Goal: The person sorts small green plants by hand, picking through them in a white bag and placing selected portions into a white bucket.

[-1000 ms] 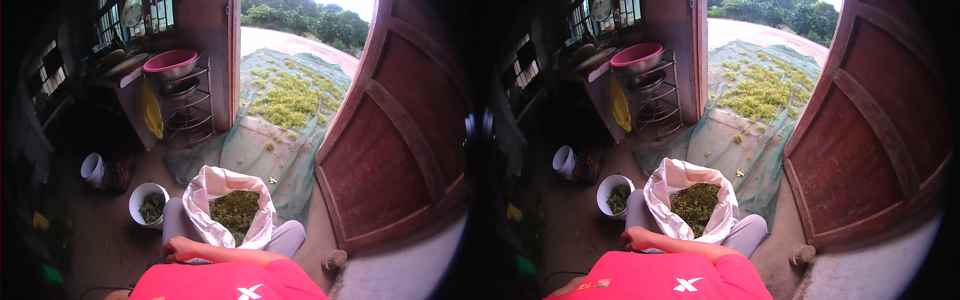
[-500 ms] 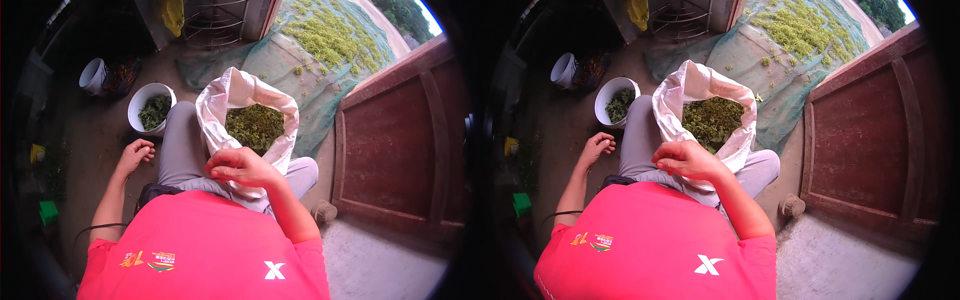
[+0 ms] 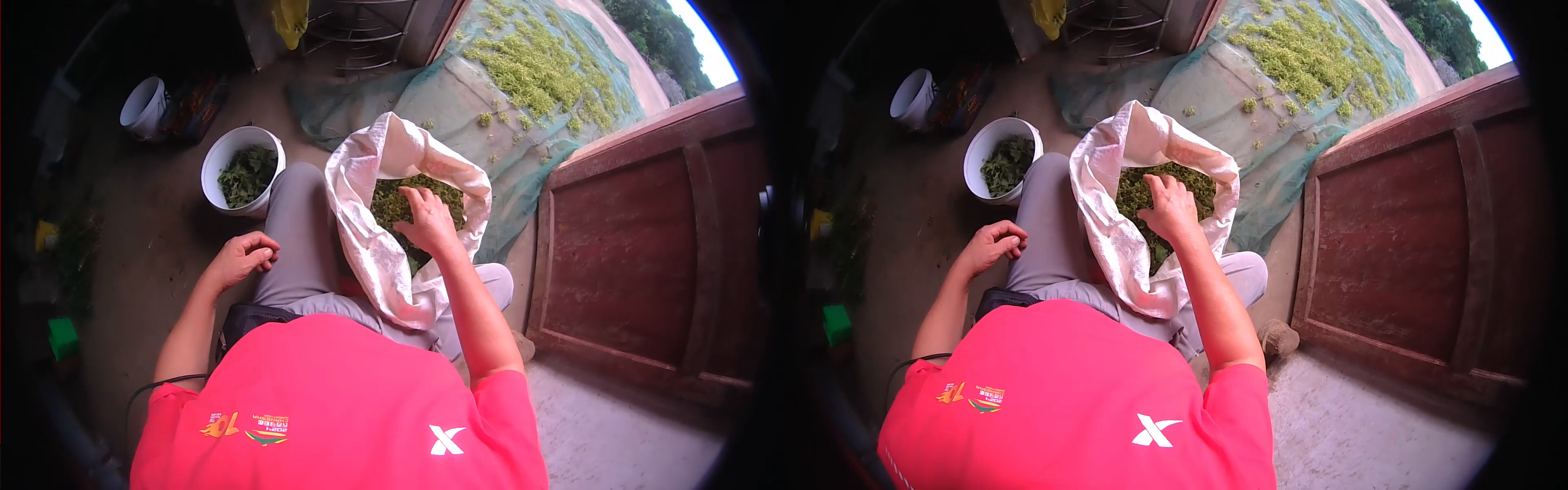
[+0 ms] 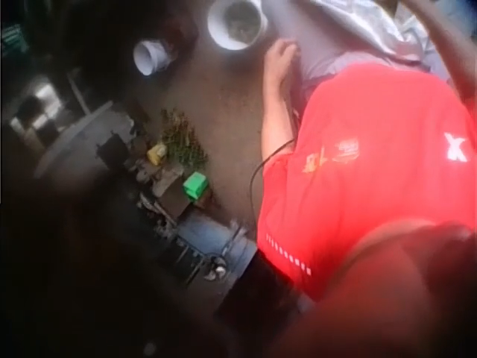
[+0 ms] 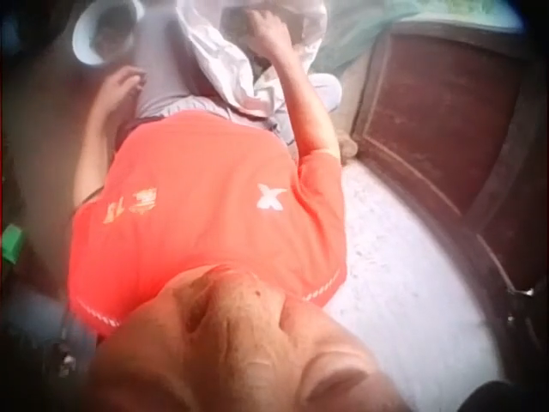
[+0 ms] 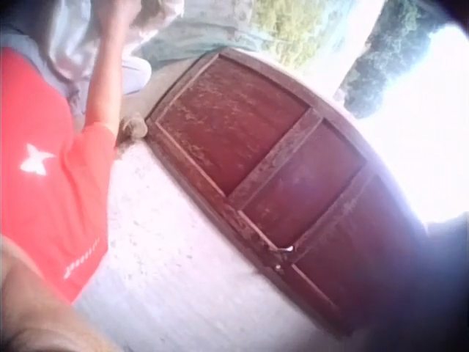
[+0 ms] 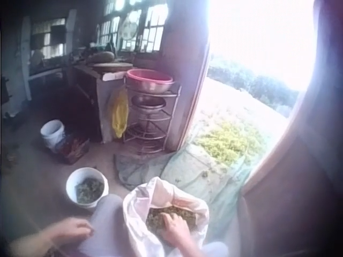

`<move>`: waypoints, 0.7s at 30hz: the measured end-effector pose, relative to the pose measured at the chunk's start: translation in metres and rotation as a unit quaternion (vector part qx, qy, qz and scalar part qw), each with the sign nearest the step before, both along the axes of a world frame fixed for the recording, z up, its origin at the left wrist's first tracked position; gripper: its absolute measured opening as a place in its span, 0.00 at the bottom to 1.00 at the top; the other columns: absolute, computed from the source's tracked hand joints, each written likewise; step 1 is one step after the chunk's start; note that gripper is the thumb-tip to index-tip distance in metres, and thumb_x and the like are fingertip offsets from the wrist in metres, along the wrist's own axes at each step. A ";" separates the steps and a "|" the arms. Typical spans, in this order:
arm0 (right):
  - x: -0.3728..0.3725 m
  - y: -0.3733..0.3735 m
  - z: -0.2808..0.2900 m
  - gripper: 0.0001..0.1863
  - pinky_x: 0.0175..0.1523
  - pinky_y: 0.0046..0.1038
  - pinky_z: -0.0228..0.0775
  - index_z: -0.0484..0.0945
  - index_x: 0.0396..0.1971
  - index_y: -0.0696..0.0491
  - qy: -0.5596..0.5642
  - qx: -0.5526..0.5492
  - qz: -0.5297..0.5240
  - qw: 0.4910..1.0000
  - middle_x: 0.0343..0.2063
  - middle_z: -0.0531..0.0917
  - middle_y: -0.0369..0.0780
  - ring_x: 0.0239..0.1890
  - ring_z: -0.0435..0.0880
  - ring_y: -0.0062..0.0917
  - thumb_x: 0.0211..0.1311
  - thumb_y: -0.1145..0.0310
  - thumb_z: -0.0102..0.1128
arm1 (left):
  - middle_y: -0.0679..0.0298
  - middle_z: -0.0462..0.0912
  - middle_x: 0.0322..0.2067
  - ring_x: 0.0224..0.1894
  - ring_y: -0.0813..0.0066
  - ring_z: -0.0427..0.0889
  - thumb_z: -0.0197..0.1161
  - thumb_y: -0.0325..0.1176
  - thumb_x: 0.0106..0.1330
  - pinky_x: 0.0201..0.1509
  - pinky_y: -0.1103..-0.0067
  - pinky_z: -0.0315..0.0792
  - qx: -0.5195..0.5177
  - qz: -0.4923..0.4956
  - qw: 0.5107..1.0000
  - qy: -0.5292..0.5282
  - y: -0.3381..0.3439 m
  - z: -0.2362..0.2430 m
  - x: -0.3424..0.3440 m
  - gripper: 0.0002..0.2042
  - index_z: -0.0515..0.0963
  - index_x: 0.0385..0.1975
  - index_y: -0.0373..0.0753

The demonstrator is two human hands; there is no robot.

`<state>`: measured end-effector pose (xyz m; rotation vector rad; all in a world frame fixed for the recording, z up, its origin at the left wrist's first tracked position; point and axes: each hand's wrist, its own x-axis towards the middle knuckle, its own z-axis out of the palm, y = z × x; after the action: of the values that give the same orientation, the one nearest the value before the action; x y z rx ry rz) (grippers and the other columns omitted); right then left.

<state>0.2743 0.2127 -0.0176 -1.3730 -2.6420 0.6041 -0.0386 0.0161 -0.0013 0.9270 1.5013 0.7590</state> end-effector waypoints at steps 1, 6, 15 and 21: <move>-0.008 0.003 0.000 0.40 0.56 0.40 0.63 0.64 0.59 0.46 -0.036 -0.004 0.012 0.999 0.53 0.71 0.45 0.54 0.71 0.40 0.40 0.60 0.70 | 0.66 0.80 0.30 0.29 0.83 0.77 0.56 0.31 0.64 0.35 0.83 0.73 -0.020 -0.010 1.000 -0.001 -0.010 -0.003 -0.007 0.08 0.77 0.38 0.35; -0.038 0.015 -0.049 0.51 0.60 0.54 0.57 0.54 0.65 0.39 -0.136 -0.010 0.062 0.989 0.61 0.61 0.49 0.62 0.63 0.47 0.35 0.54 0.69 | 0.69 0.81 0.29 0.33 0.84 0.77 0.62 0.34 0.62 0.40 0.84 0.71 -0.098 -0.041 0.994 -0.024 -0.069 -0.017 -0.025 0.08 0.80 0.34 0.37; -0.030 0.013 -0.079 0.28 0.39 0.39 0.73 0.73 0.51 0.44 -0.138 0.008 0.073 0.988 0.40 0.76 0.46 0.42 0.79 0.41 0.44 0.69 0.56 | 0.71 0.78 0.22 0.29 0.85 0.72 0.61 0.39 0.62 0.36 0.84 0.67 -0.096 0.020 0.995 0.007 -0.106 -0.036 -0.028 0.12 0.80 0.23 0.36; -0.028 0.010 -0.037 0.26 0.42 0.39 0.72 0.74 0.47 0.43 -0.010 -0.015 -0.054 0.998 0.38 0.77 0.45 0.40 0.80 0.40 0.41 0.71 0.58 | 0.70 0.79 0.21 0.28 0.83 0.73 0.59 0.41 0.63 0.35 0.83 0.68 -0.120 0.005 0.992 0.039 -0.099 -0.039 -0.030 0.14 0.80 0.23 0.36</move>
<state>0.2467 0.2231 -0.0542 -1.5264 -2.5631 0.6230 -0.0688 -0.0828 -0.0404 0.7741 1.6266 0.5403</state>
